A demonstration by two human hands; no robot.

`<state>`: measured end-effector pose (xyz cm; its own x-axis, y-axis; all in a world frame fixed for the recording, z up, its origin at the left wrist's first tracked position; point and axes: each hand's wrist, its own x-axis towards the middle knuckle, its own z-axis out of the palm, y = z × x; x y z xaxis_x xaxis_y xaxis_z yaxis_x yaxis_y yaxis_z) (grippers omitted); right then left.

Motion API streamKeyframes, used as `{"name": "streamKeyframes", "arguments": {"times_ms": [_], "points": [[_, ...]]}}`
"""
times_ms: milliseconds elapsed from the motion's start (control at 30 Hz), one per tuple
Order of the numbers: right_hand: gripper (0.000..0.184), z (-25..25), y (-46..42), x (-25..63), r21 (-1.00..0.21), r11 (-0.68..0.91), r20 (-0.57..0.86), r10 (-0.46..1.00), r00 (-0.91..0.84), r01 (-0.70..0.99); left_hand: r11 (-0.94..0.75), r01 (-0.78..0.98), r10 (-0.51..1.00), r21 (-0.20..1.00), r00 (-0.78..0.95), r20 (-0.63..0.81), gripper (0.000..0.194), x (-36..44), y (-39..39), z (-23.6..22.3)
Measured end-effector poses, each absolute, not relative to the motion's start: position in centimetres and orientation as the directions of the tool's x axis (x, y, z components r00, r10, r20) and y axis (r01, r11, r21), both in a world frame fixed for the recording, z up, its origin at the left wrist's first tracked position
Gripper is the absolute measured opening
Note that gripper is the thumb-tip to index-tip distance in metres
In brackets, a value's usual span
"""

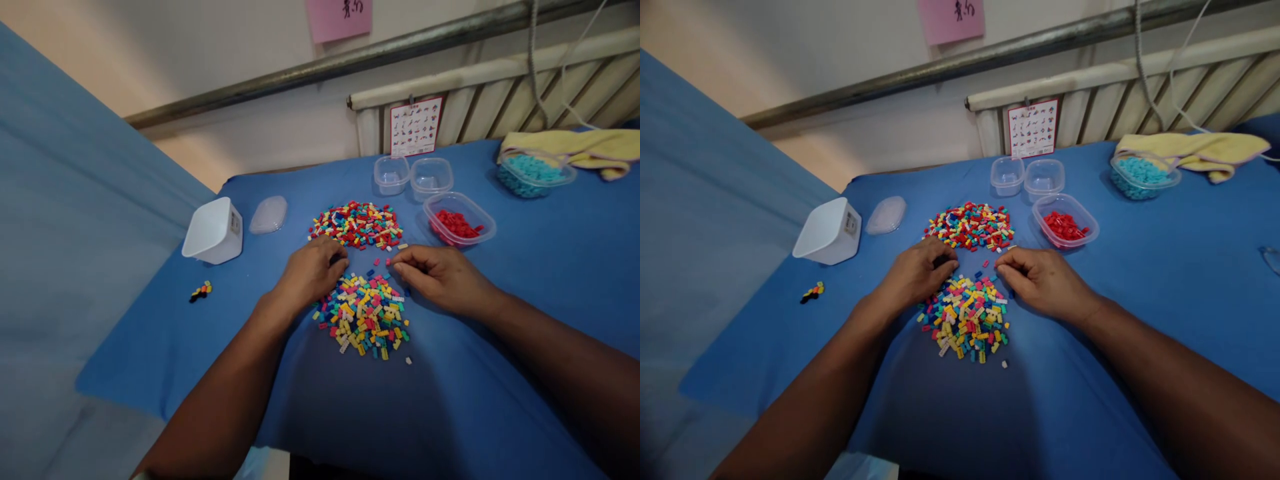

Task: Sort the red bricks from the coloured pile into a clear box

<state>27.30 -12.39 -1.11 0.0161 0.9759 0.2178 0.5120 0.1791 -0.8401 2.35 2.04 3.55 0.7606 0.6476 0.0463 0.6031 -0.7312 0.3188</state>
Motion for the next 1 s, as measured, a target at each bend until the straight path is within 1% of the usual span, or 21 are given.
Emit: {"name": "streamKeyframes", "arguments": {"times_ms": [67,167,233,300,400,500,600,700,867,1000], "points": [[0.021,-1.1,-12.3,27.3,-0.835,0.188,0.226,0.974,0.011,0.517,-0.7,0.612,0.667,0.368,0.744,0.031,0.011,2.7,1.9,3.9],[0.022,-1.0,-12.3,27.2,-0.834,0.202,0.236,0.972,0.001,0.514,-0.697,0.584,0.657,0.417,0.752,0.045,0.016,3.8,2.0,4.2],[0.022,-0.9,-12.3,27.3,-0.836,0.197,0.23,0.973,0.001,0.513,-0.738,0.543,0.621,0.4,0.778,0.089,0.021,4.8,2.4,4.1],[0.022,-0.9,-12.3,27.3,-0.834,0.191,0.224,0.975,0.002,0.518,-0.776,0.526,0.591,0.347,0.799,0.11,0.023,5.8,2.9,3.7],[0.022,-0.9,-12.3,27.3,-0.828,0.2,0.241,0.971,0.011,0.523,-0.777,0.557,0.601,0.294,0.795,0.082,0.019,6.5,3.2,3.3],[0.021,-1.1,-12.2,27.3,-0.823,0.207,0.255,0.967,0.019,0.528,-0.756,0.576,0.622,0.311,0.78,0.069,0.01,6.4,3.0,3.2],[0.019,-1.3,-12.1,27.2,-0.822,0.203,0.248,0.969,0.013,0.532,-0.768,0.536,0.596,0.352,0.798,0.086,0.006,6.0,3.0,3.3],[0.019,-1.6,-12.0,27.2,-0.81,0.219,0.262,0.965,0.001,0.545,-0.788,0.487,0.558,0.376,0.824,0.102,0.007,5.8,3.5,3.0],[0.019,-1.7,-12.0,27.1,-0.805,0.224,0.263,0.965,-0.008,0.55,-0.864,0.374,0.431,0.336,0.895,0.113,0.019,5.6,4.4,2.5],[0.019,-1.5,-12.1,27.0,-0.797,0.233,0.275,0.961,-0.008,0.557,-0.866,0.355,0.403,0.353,0.913,0.069,0.016,5.4,4.6,3.0]]}}
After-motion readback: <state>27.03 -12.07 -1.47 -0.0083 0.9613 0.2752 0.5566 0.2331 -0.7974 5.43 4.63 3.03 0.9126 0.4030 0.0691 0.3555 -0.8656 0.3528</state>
